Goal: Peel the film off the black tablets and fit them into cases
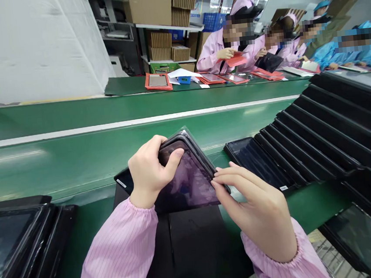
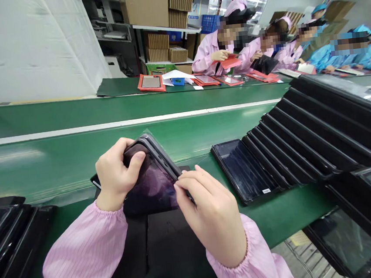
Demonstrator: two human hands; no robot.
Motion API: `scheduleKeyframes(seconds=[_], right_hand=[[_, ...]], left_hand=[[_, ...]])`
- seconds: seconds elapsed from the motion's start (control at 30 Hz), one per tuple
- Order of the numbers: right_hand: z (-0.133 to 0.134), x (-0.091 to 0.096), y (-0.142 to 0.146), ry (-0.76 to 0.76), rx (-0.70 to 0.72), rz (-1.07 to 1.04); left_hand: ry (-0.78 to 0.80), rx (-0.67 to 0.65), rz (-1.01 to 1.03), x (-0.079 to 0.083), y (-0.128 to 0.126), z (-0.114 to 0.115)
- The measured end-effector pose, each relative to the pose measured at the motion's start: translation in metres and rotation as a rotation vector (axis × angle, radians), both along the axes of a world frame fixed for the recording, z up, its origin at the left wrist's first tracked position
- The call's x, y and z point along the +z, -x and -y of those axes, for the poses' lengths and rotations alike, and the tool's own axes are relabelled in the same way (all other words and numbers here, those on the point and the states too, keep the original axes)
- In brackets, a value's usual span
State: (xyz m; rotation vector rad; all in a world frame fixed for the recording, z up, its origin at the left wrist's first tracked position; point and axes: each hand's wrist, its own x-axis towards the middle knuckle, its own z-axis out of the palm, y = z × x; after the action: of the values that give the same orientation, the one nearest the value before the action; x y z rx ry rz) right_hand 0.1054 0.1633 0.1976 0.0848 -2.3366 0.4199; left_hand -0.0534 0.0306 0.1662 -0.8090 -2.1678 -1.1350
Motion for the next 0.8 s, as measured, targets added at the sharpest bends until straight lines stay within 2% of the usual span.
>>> scheduleKeyframes(seconds=[0.13, 0.27, 0.47, 0.67, 0.8], right_hand=[[-0.005, 0.003, 0.001, 0.049, -0.007, 0.098], [-0.012, 0.008, -0.002, 0.143, 0.064, 0.158], [-0.017, 0.01, -0.003, 0.169, 0.082, 0.185], [-0.033, 0.006, 0.014, 0.147, -0.169, 0.252], [-0.041, -0.003, 0.031, 0.141, -0.234, 0.3]], left_hand=[[0.019, 0.014, 0.01, 0.0, 0.0, 0.0], [0.003, 0.006, 0.005, -0.002, 0.001, 0.002], [-0.034, 0.015, 0.024, -0.005, 0.006, 0.005], [-0.078, -0.024, 0.072, -0.006, 0.008, 0.011], [-0.198, -0.235, 0.151, -0.01, 0.013, 0.018]])
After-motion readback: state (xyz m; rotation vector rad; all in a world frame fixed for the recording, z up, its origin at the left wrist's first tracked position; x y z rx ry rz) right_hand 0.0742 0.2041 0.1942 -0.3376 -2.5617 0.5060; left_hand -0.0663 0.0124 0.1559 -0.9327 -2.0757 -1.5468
